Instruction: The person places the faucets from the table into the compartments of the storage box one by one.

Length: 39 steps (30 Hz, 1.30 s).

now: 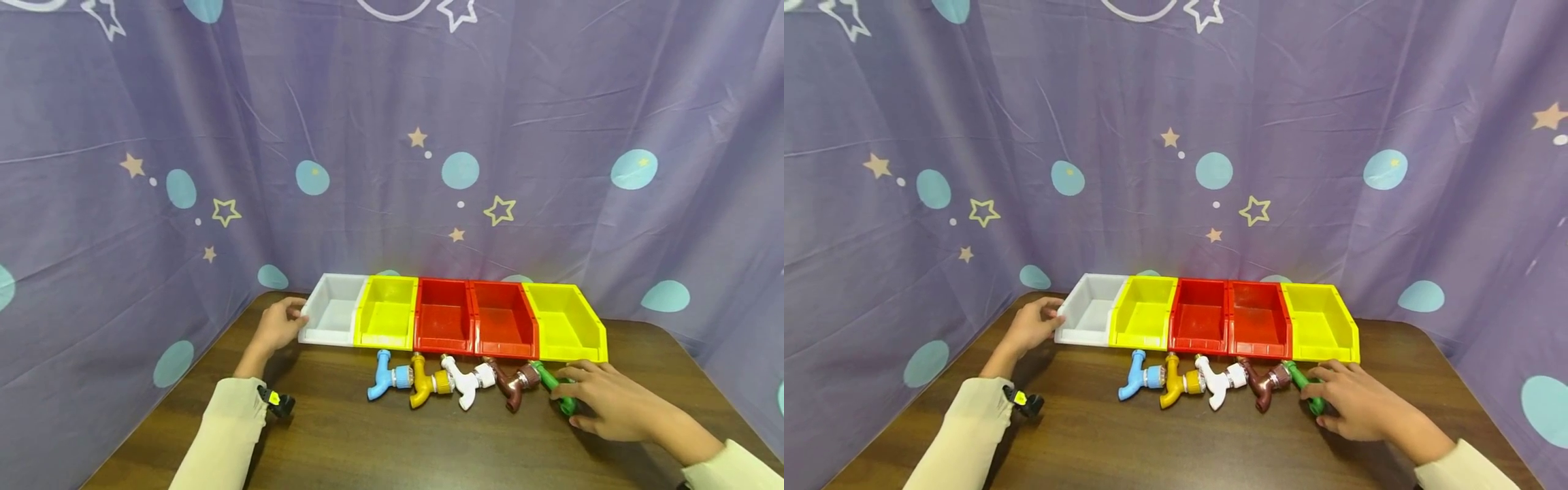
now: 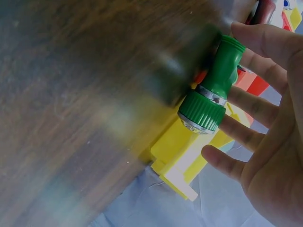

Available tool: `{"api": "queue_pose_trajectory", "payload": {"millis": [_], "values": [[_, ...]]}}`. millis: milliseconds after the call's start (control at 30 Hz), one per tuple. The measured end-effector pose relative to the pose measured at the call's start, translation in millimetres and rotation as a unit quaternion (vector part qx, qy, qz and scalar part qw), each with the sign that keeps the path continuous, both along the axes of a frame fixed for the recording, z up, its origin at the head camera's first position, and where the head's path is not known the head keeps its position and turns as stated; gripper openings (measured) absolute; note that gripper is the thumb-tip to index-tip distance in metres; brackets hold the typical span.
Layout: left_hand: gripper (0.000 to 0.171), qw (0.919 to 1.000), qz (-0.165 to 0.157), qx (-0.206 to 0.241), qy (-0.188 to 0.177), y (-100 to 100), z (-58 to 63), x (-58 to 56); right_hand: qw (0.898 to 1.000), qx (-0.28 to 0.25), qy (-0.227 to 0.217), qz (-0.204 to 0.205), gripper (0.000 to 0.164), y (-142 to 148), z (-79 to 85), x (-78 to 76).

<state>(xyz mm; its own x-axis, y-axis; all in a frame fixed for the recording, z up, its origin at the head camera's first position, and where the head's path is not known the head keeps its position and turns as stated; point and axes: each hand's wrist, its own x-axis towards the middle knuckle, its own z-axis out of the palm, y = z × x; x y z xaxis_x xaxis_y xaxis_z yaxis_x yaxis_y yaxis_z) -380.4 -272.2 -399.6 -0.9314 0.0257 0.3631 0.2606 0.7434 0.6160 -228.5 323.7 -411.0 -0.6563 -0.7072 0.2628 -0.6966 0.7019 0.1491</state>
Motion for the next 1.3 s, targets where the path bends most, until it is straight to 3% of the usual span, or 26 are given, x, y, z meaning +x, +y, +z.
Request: {"api": "queue_pose_trajectory", "payload": {"millis": [400,900,1300], "values": [[0.039,0.9998,0.002,0.019,-0.003,0,-5.0,-0.9,0.999,0.016,-0.046,-0.004,0.033,2,-0.9,-8.7],[0.038,0.9998,0.002,0.021,0.004,0,-4.5,1.0,0.999,0.012,-0.003,-0.045,0.033,7,-7.8,-4.7],[0.038,0.9996,0.002,0.028,0.001,0,-5.6,1.5,0.999,0.003,0.051,-0.018,0.036,7,14.4,2.1]]}}
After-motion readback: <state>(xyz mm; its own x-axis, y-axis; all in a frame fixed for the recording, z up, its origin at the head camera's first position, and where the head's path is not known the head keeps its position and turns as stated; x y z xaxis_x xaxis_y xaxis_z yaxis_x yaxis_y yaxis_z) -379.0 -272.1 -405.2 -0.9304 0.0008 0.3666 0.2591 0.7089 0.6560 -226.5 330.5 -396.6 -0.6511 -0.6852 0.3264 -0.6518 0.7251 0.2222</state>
